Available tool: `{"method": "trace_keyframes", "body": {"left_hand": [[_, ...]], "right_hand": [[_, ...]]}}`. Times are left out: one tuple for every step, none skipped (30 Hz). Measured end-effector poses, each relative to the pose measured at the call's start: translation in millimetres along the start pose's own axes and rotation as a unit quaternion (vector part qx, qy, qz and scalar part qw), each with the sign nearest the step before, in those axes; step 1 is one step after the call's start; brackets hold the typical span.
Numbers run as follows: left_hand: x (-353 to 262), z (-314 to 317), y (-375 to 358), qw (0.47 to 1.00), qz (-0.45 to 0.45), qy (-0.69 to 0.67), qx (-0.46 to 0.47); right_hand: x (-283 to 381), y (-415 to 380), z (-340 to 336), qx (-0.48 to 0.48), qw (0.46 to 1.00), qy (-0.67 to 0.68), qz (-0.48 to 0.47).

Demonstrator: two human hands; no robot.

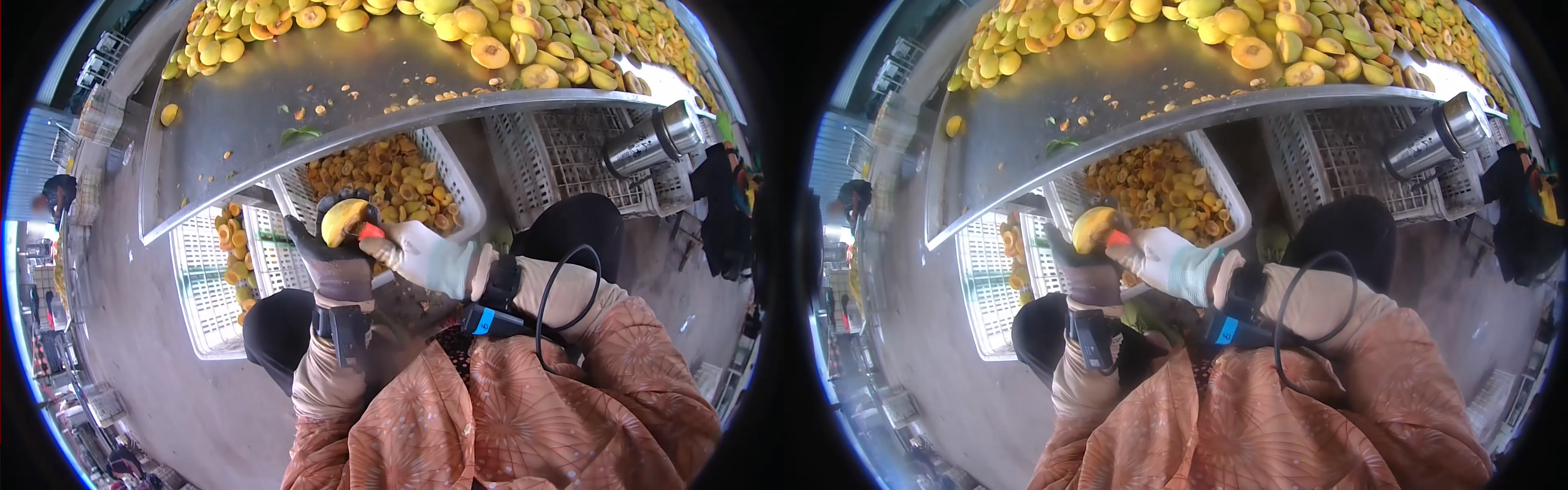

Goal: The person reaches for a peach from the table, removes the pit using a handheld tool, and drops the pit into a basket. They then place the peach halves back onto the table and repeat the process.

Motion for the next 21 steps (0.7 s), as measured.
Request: {"method": "trace_keyframes", "body": {"left_hand": [[1.8,-3.9,-1.8,1.000,0.000,-0.012,-0.010],[2.5,-6.8,-1.0,1.000,-0.001,-0.012,-0.012],[3.1,-8.4,0.3,1.000,0.002,-0.010,-0.026],[3.8,-9.2,1.4,0.999,0.004,-0.008,-0.041],[5.4,-9.0,2.4,0.998,0.005,-0.016,-0.064],[3.8,-5.9,1.1,0.998,0.002,-0.015,-0.065],[1.3,-1.8,-0.2,0.998,0.022,0.035,-0.042],[-2.5,3.6,-1.9,0.995,0.041,0.086,-0.018],[-6.6,14.2,-4.6,0.996,0.016,0.058,-0.066],[-7.6,15.3,-1.7,0.996,0.014,0.057,-0.066],[-11.4,15.1,1.9,0.994,0.025,0.103,-0.004],[-15.0,14.7,5.5,0.987,0.037,0.148,0.058],[-17.1,14.4,10.3,0.981,0.034,0.161,0.101],[-17.3,12.4,14.9,0.981,0.035,0.162,0.102],[-17.0,12.9,18.1,0.973,0.066,0.157,0.159],[-17.7,13.9,19.9,0.960,0.098,0.150,0.215],[-19.3,14.0,21.0,0.959,0.100,0.149,0.217],[-23.5,14.9,21.2,0.974,0.117,0.095,0.169],[-29.2,14.3,21.9,0.983,0.135,0.040,0.120],[-40.4,1.9,26.6,0.980,0.166,0.011,0.107],[-55.7,-18.2,30.5,0.981,0.174,-0.076,0.034]], "right_hand": [[0.7,0.0,-0.1,0.003,1.000,0.000,0.003],[3.2,0.2,-1.2,0.024,0.999,-0.025,0.018],[4.4,1.4,-2.0,0.045,0.997,-0.050,0.032],[4.1,3.8,-2.1,0.045,0.997,-0.049,0.034],[3.6,5.9,-1.7,0.053,0.995,-0.070,0.041],[2.7,6.9,-1.5,0.060,0.993,-0.090,0.049],[-2.3,9.1,-0.6,0.059,0.993,-0.089,0.051],[-10.1,12.1,2.0,0.055,0.994,-0.093,0.017],[-9.4,12.9,2.3,0.051,0.994,-0.098,-0.017],[-8.4,14.4,-2.9,0.050,0.994,-0.098,-0.015],[-6.4,15.4,-8.8,0.092,0.991,-0.096,-0.014],[-0.4,13.4,-12.5,0.136,0.986,-0.093,-0.014],[6.5,10.4,-13.5,0.149,0.986,-0.074,-0.017],[6.8,9.6,-12.5,0.148,0.986,-0.074,-0.017],[6.9,7.3,-11.3,0.150,0.987,-0.046,-0.019],[8.3,5.7,-11.3,0.152,0.988,-0.020,-0.022],[12.5,6.1,-14.2,0.151,0.988,-0.021,-0.024],[19.6,7.2,-17.8,0.167,0.983,-0.072,0.020],[23.9,8.0,-20.4,0.184,0.973,-0.125,0.063],[18.9,7.5,-20.2,0.185,0.973,-0.125,0.059],[6.3,7.7,-20.1,0.119,0.984,-0.129,0.011]]}}
Point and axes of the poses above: each hand's wrist, its own y-axis towards the middle knuckle, its own z-axis out of the palm, x = y × z, the point moved 1 cm from there along y, towards the middle knuckle, and after that the axes turned 8 degrees about z, right-handed, at the moved point
